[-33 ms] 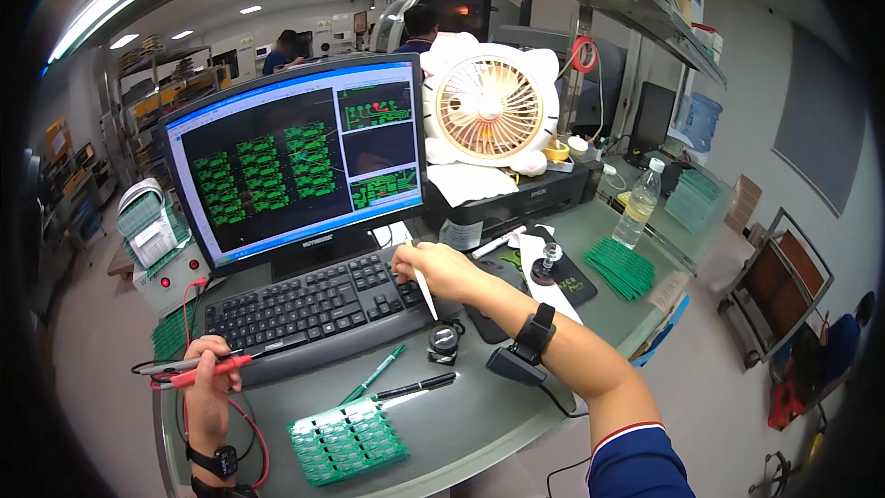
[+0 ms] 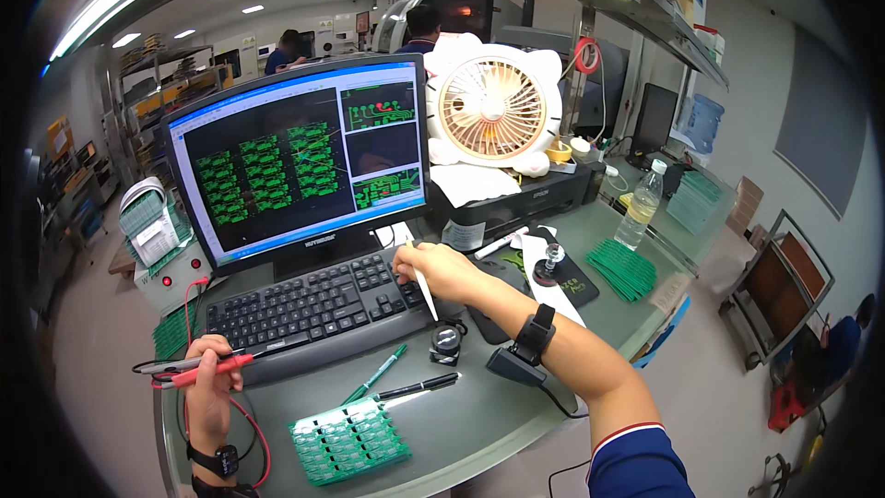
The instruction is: Inspecting and testing electronic circuit boards using a multimeter and recording results on paper.
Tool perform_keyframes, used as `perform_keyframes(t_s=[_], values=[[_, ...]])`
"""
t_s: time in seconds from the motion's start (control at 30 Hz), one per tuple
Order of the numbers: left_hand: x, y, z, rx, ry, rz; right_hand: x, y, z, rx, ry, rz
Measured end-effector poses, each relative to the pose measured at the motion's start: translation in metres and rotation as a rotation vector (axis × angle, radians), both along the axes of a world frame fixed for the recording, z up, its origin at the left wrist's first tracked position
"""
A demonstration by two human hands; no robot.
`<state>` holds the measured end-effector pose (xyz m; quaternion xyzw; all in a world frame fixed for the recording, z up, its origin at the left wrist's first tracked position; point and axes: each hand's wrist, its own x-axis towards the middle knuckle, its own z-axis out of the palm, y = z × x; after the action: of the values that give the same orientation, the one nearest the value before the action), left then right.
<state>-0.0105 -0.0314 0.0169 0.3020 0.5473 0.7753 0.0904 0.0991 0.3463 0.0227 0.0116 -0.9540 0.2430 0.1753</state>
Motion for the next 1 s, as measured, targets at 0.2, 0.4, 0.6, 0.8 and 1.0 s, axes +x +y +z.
perform_keyframes(t_s=[0.2,0.4,0.6,0.8,1.0], values=[[0.001,0.000,0.002,-0.008,-0.001,0.019,-0.012,0.001,-0.005,0.032,0.007,-0.019],[0.000,0.002,0.001,-0.022,0.008,0.015,-0.013,0.031,-0.018,0.239,0.081,-0.240],[-0.002,-0.002,0.001,-0.018,0.012,0.052,-0.003,0.019,-0.015,0.290,0.098,-0.217],[0.000,0.000,0.003,-0.030,0.017,0.047,-0.012,0.038,-0.025,0.244,0.083,-0.368],[-0.002,-0.001,0.002,-0.052,0.006,0.067,-0.017,0.007,-0.016,0.209,0.127,-0.044]])
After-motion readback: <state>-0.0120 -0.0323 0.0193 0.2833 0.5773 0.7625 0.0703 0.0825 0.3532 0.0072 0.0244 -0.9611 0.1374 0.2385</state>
